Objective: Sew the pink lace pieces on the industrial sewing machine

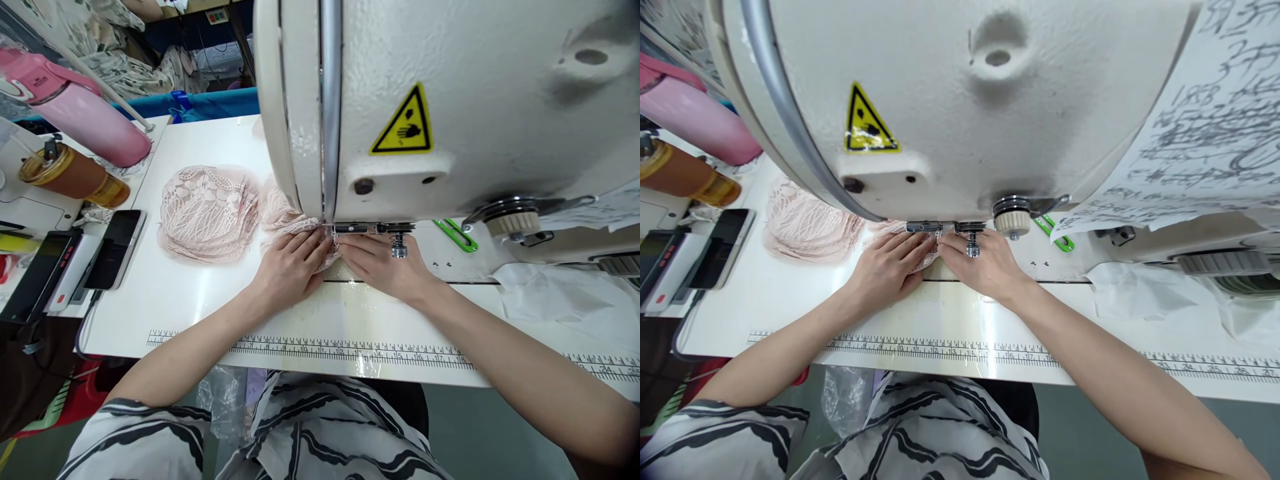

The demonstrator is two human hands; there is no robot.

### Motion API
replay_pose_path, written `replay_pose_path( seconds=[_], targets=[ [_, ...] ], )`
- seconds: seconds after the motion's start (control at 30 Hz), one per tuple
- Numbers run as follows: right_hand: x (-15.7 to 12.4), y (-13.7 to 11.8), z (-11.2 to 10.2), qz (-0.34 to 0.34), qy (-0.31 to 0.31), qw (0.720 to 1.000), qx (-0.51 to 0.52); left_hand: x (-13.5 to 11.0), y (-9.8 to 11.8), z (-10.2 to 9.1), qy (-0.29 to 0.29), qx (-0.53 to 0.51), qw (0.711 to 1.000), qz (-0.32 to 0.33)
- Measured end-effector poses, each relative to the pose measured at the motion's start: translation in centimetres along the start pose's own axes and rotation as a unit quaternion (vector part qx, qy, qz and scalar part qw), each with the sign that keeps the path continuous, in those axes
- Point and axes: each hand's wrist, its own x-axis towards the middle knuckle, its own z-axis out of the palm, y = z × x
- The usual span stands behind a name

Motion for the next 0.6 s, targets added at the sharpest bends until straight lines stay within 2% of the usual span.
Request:
replay_pose_path(
  seconds=[0.1,0.27,0.37,0.5,0.6],
  targets=[
    [0.2,0.2,-0.2,0.002,0.029,1.000,-0.002,0.0,0.2,0.0,-0.006,0.004,1.000,-0.007],
    [0.2,0.5,0.3,0.036,0.006,0.999,0.034,-0.1,0.2,0.3,-0.010,-0.016,1.000,-0.016],
    [0.1,0.8,0.7,0.030,0.026,0.998,0.046,0.0,0.2,0.5,-0.009,-0.019,0.999,-0.026],
    [0.2,0.9,0.8,0.026,0.066,0.997,0.018,0.1,0.2,0.6,-0.007,-0.002,1.000,-0.029],
    [0.6,0.9,0.4,0.033,0.052,0.998,0.011,0.2,0.1,0.6,0.008,0.021,1.000,-0.021]
  ],
)
